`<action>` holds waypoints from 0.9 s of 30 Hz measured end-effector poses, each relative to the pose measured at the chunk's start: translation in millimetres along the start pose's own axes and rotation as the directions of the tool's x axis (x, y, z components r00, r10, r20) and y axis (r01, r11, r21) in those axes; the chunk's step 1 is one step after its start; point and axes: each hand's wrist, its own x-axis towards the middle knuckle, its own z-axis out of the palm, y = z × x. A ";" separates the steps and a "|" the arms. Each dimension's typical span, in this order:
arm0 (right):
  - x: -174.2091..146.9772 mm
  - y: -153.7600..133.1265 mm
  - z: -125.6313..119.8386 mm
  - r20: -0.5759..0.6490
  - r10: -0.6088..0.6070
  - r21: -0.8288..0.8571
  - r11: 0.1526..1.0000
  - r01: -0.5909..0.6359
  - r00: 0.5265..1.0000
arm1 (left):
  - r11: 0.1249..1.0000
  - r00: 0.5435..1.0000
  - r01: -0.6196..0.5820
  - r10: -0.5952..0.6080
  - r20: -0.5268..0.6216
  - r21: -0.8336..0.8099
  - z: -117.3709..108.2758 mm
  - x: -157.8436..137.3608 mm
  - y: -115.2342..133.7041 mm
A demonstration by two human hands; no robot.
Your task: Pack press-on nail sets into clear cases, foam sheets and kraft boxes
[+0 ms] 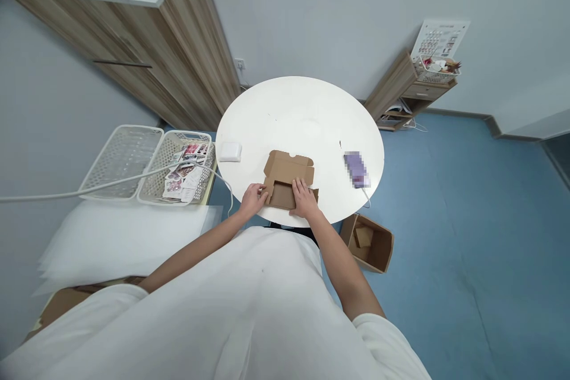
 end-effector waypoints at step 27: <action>-5.4 -2.0 -2.6 0.039 -0.054 -0.063 0.996 0.057 0.998 | 0.999 0.996 0.046 -0.046 0.080 0.004 -10.7 8.2 -4.2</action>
